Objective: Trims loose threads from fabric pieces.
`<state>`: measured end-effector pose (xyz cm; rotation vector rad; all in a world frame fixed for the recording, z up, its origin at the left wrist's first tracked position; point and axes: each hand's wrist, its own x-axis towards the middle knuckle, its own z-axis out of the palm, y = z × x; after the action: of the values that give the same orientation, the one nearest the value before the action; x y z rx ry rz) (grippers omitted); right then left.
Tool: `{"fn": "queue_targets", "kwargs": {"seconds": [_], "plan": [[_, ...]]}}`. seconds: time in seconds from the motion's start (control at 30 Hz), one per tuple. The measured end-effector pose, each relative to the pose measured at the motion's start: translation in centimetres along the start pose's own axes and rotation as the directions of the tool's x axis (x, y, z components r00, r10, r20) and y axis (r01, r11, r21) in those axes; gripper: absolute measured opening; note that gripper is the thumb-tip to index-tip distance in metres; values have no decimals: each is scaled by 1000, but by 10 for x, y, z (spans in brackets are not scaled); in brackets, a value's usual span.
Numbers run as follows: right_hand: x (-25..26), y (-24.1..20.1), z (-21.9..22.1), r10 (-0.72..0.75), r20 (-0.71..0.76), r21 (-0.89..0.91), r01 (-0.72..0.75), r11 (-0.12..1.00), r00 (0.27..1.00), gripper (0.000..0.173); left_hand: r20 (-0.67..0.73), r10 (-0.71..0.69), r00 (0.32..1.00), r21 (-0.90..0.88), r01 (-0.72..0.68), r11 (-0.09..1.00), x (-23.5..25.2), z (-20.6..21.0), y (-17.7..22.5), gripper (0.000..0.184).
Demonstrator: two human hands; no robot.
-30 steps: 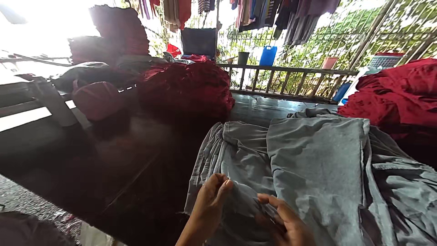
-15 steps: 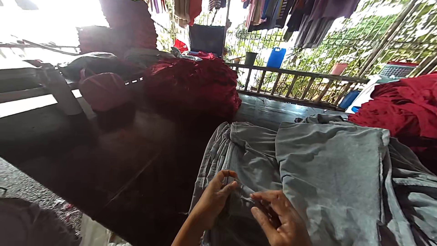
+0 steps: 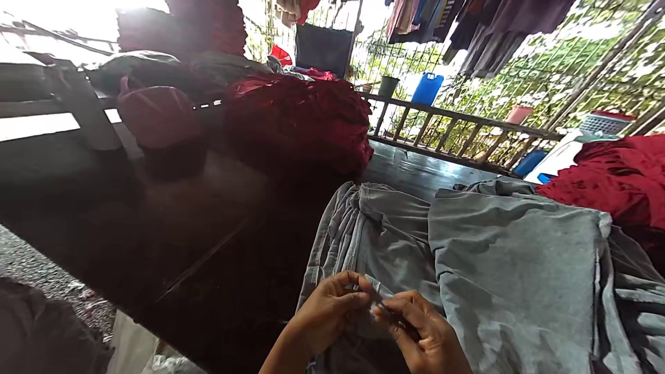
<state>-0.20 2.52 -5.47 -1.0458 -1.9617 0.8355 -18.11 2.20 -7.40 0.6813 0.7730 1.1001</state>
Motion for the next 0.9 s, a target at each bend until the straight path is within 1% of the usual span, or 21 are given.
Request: {"fn": "queue_targets", "kwargs": {"seconds": [0.07,0.1,0.17,0.2,0.27,0.3,0.33,0.37,0.4,0.43,0.5,0.53,0.57,0.6,0.67,0.73,0.83,0.9], "plan": [[1,-6,-2,97,35,81,-100,992,995,15,-14,52,999,28,-52,998,-2,2,-4,24],[2,-8,-3,141,50,98,-145,985,989,15,-34,94,995,70,-92,993,-6,4,-5,24],[6,-14,-7,214,72,86,-220,972,974,16,-71,214,974,180,-199,963,-16,14,-9,19],[8,-18,-9,245,77,65,-250,966,966,17,-71,275,959,226,-253,941,-22,19,-12,21],[13,-27,-12,308,81,19,-310,950,948,17,-97,373,923,337,-322,885,-31,32,-19,39],[14,-31,-13,333,83,-2,-334,943,939,17,-124,427,896,428,-340,837,-32,37,-23,48],[15,-36,-13,343,83,-21,-342,939,936,16,-155,486,860,525,-345,778,-32,43,-28,52],[16,-39,-12,331,79,-44,-328,944,940,16,-183,541,821,599,-343,724,-31,48,-32,51],[16,-42,-10,296,79,-70,-291,954,952,16,-214,588,780,646,-339,684,-29,52,-36,45],[16,-45,-9,239,84,-99,-230,968,967,17,-247,615,749,665,-331,670,-28,54,-38,39],[16,-47,-8,112,115,-119,-98,988,987,16,-297,633,715,654,-331,680,-27,57,-39,28],[17,-47,-9,77,137,-107,-62,992,988,16,-310,629,713,643,-330,691,-27,58,-38,24],[18,-46,-10,69,150,-77,-58,995,986,16,-318,619,718,630,-328,704,-28,58,-38,21],[18,-42,-11,82,150,-31,-79,996,985,17,-326,605,726,607,-330,723,-29,58,-37,19],[18,-36,-16,154,152,49,-164,985,976,24,-342,570,748,538,-341,771,-32,57,-35,16],[15,-29,-21,212,174,89,-230,969,962,28,-342,548,763,486,-356,798,-34,54,-34,13],[9,-12,-20,219,203,84,-240,967,954,29,-383,471,795,393,-322,861,-37,53,-28,12],[6,-6,-18,225,175,59,-239,969,958,24,-403,443,801,334,-323,886,-39,53,-25,11]]}}
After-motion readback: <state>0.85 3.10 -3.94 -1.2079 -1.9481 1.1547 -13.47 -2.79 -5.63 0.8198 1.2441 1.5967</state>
